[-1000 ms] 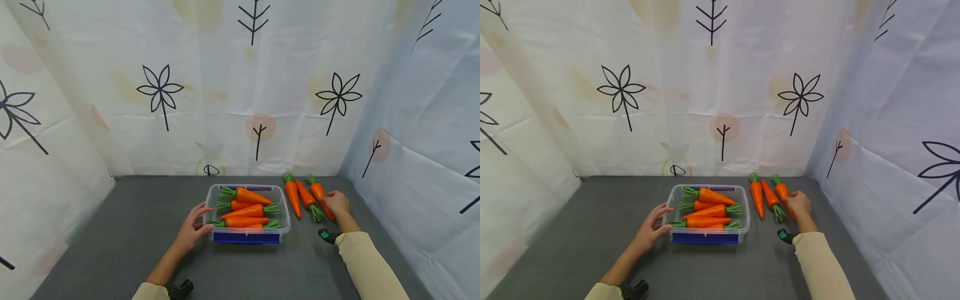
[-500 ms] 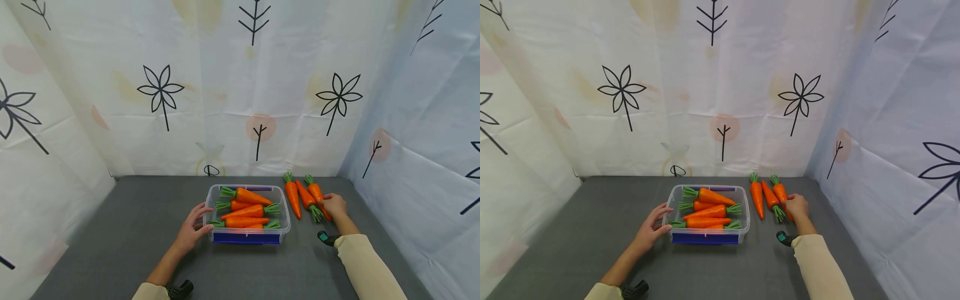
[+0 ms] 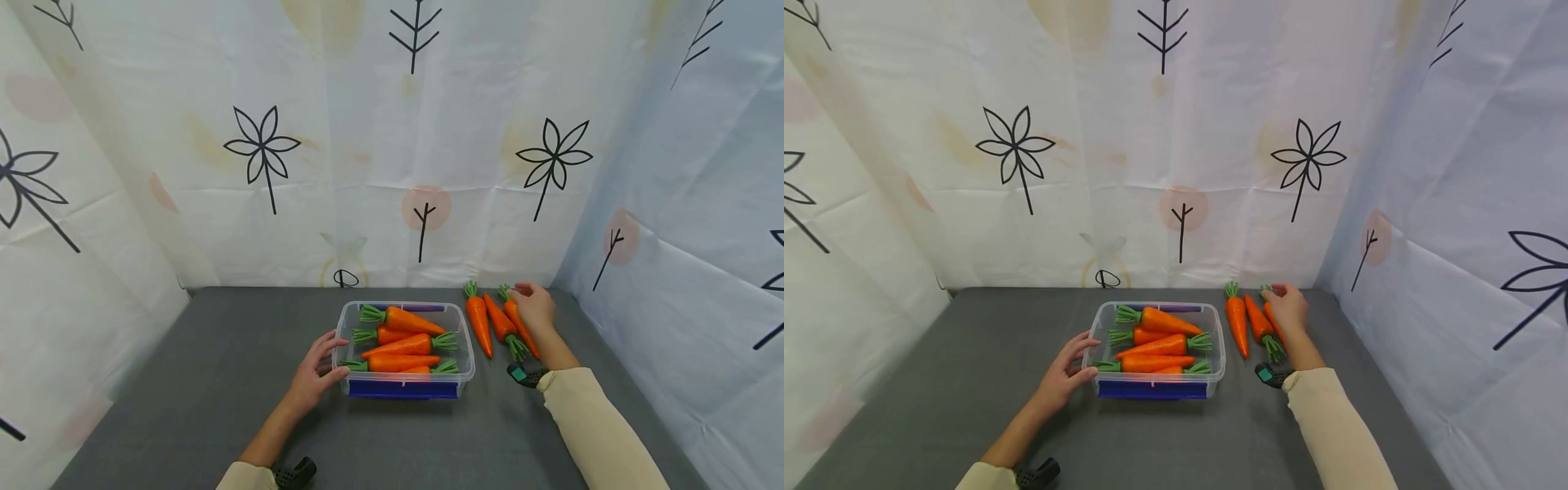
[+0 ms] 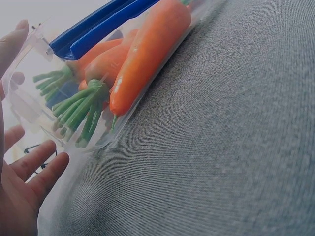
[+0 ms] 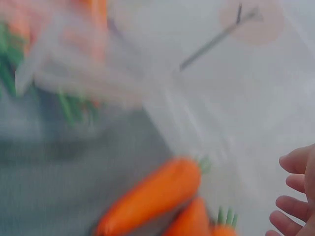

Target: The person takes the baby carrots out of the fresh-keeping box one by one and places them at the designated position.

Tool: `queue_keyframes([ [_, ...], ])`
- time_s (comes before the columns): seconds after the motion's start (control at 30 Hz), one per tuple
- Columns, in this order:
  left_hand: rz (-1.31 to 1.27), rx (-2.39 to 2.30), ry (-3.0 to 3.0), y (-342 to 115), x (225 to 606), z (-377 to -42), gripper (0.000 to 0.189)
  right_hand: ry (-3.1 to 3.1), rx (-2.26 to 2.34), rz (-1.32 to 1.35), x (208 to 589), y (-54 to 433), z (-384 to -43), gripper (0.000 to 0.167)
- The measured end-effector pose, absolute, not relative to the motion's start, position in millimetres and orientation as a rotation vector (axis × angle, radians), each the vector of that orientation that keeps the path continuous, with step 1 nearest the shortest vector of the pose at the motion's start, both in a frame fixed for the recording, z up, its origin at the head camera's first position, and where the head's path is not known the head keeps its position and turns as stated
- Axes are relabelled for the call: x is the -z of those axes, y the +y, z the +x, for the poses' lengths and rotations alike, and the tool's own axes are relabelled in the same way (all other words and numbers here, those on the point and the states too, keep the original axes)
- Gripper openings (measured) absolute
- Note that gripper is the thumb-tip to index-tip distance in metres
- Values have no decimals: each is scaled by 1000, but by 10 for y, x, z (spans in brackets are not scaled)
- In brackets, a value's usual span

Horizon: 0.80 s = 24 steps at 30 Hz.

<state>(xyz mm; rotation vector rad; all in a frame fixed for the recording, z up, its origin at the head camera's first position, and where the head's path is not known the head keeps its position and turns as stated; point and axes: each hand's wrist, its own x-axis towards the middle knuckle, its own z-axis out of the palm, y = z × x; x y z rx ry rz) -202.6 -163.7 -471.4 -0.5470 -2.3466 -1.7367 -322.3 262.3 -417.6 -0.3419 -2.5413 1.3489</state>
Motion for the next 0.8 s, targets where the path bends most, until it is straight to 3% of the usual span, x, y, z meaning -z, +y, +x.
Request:
queue_keyframes([
  [0.4, -511, 1750, -2367, -1639, 4713, -2032, 42, -2613, -1459, 159, 3747, 1891, -3210, 38],
  [0.8, -536, 1753, -2349, -1637, 4703, -2025, 42, -3087, -1194, 593, 3611, 1374, -3189, 38],
])
